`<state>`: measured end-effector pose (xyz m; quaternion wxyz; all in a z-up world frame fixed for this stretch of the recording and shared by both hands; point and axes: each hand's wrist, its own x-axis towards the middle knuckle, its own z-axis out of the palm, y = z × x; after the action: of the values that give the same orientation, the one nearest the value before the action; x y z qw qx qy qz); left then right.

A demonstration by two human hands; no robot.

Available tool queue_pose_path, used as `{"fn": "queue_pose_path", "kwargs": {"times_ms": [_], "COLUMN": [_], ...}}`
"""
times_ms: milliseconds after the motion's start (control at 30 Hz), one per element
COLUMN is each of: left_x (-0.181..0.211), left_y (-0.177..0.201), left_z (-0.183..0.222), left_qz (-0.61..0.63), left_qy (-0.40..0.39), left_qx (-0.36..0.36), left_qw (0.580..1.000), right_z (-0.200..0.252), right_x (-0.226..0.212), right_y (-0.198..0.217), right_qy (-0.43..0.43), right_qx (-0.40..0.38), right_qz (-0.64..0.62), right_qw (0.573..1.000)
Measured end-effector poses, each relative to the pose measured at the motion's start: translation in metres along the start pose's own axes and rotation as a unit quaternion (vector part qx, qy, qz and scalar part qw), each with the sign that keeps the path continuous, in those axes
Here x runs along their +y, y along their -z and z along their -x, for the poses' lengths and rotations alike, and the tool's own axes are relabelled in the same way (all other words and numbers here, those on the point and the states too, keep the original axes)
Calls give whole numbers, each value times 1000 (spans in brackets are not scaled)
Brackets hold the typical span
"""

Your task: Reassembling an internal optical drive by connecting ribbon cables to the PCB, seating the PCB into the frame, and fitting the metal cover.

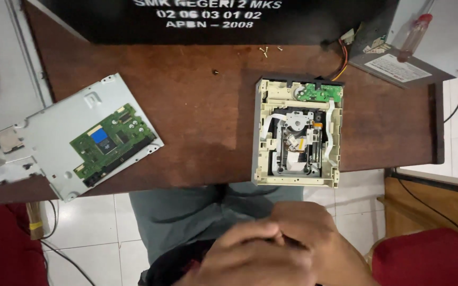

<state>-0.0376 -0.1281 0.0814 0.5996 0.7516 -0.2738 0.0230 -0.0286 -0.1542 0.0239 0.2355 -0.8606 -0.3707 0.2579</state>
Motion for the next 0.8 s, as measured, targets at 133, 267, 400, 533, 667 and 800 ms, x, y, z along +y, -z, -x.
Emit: {"fn": "queue_pose_path", "kwargs": {"times_ms": [133,267,400,533,667,800], "left_x": [-160,-128,-76,-80,-83,-94], "left_y": [-7,24,54,52,58,52], "left_z": [189,194,159,153,147,150], "left_qz": [157,297,549,580,581,598], "left_qy": [97,191,169,228,280,275], "left_qx": [181,356,234,254,238,230], "left_qw": [966,865,785,740,726,717], "right_z": [4,15,19,17,19,18], "right_x": [-14,-15,-12,-13,-7,-4], "right_y": [15,13,16,11,13,18], "right_qy": [103,88,83,62,70,85], "right_qx": [207,317,287,277,257,245], "right_qz": [-206,-135,-116,-139,-127,-132], "right_qw": [951,935,947,949,955,957]}}
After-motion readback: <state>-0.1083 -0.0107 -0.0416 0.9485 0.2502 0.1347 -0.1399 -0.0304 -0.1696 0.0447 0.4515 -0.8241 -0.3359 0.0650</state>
